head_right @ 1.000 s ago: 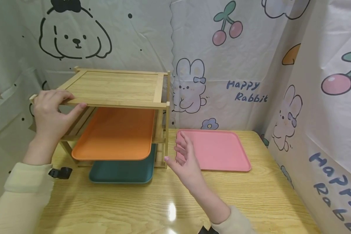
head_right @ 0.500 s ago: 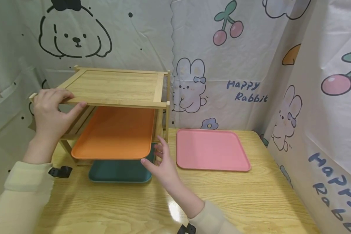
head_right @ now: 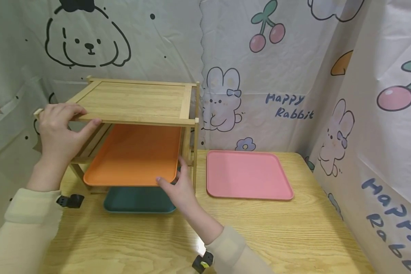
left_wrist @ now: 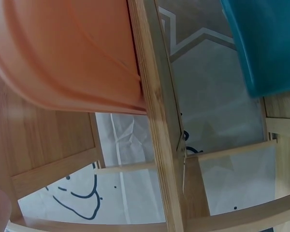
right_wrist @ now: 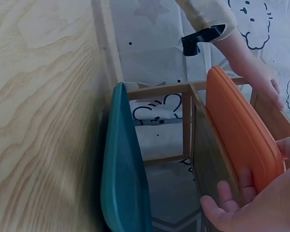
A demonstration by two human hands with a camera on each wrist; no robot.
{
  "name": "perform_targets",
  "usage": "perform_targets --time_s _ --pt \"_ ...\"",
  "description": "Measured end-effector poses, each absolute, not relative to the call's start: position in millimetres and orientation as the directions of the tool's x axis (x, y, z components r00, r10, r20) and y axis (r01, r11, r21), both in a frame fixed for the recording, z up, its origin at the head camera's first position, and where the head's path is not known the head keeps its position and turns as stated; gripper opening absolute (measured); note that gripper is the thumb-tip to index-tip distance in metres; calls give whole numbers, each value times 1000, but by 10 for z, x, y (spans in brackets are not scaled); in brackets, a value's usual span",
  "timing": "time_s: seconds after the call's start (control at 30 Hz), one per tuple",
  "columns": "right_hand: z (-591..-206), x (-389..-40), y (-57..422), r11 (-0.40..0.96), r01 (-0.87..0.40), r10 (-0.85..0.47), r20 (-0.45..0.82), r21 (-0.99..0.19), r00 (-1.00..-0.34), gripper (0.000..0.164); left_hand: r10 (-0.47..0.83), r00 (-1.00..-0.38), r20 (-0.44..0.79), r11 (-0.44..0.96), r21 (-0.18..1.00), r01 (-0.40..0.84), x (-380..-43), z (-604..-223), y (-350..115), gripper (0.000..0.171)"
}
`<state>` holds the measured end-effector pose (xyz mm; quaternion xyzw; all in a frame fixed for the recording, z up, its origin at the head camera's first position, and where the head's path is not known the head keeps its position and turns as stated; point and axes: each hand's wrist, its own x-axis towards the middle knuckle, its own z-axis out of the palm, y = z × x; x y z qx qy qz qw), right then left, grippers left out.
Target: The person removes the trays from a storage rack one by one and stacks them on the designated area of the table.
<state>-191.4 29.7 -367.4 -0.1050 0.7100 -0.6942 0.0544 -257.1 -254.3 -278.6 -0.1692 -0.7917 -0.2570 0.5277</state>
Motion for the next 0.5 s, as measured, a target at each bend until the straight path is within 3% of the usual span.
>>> perform_targets --time_s 0.5 --pt "-3656 -1815 440 54 -55 -260 39 -997 -965 84 37 -405 914 807 211 551 -2535 -2766 -2570 65"
